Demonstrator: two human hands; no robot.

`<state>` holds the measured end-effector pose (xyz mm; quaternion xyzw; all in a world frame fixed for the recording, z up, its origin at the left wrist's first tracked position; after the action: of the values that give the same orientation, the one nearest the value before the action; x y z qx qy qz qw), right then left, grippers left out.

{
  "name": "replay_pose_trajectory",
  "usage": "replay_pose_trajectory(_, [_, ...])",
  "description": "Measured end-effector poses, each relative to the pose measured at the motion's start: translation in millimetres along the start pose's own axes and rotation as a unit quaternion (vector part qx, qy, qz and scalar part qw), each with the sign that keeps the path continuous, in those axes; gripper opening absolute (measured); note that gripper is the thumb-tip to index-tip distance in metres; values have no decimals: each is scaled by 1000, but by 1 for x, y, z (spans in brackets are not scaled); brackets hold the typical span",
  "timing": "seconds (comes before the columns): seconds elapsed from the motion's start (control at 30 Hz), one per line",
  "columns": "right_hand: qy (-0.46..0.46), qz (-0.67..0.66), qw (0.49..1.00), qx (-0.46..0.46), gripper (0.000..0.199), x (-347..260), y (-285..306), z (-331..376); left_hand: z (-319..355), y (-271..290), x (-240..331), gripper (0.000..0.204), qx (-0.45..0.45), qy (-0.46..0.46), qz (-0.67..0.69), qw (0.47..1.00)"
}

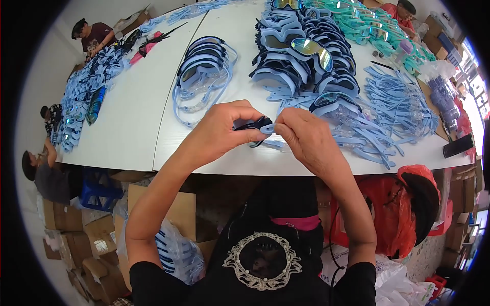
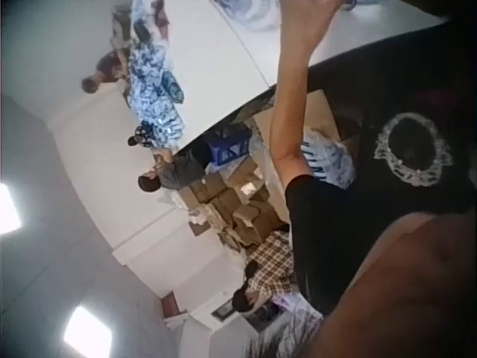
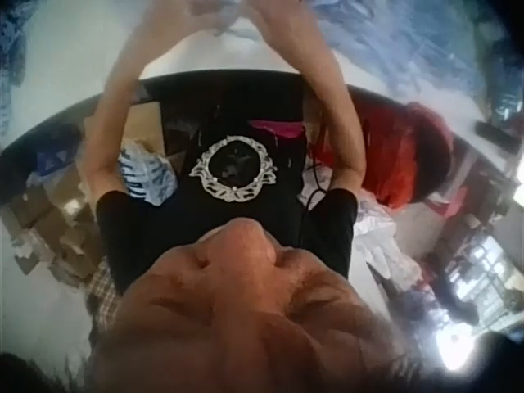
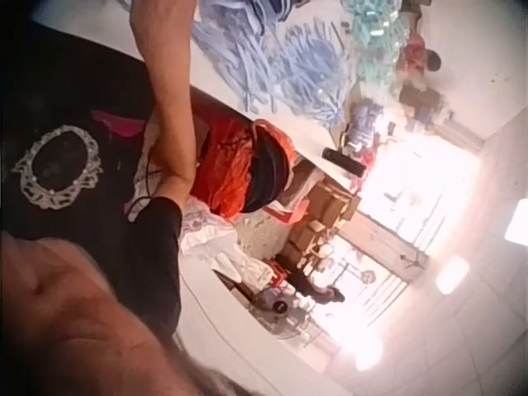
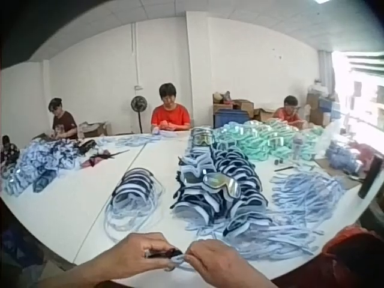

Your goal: Assembling swimming goggles by attaching straps and plastic clips to the lenses.

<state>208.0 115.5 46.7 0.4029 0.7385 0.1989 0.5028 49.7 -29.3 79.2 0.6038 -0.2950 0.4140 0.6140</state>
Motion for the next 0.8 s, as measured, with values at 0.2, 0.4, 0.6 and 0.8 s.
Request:
replay_pose_trajectory(0.2, [8,73,997,-6,20,9,-3,7,-1,-6,-5,25,-48,-31,-47,997])
replay_pose_trajectory(0.4, [41,140,989,33,22,9,-9,8,-6,-22,-18,21,-45,-74,-104,991])
replay_pose_trajectory(0.6, [-27,130,983,126,36,33,-27,6,-7,-40,-25,19,10,-136,-121,983])
replay_pose_trajectory(0.8, [-130,-65,980,136,43,58,-45,-1,-9,-20,-29,24,-44,-130,-65,988])
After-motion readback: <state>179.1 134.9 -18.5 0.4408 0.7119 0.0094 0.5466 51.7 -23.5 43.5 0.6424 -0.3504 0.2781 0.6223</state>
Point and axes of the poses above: each hand's wrist, its own z-axis away from the middle knuckle, its own y-axis out of the back of the hand, x = y × z, the point moved 2 cm from there along -z, towards the middle knuckle, and after that the axes turned 11 degrees about -x, right-handed, at the moved point
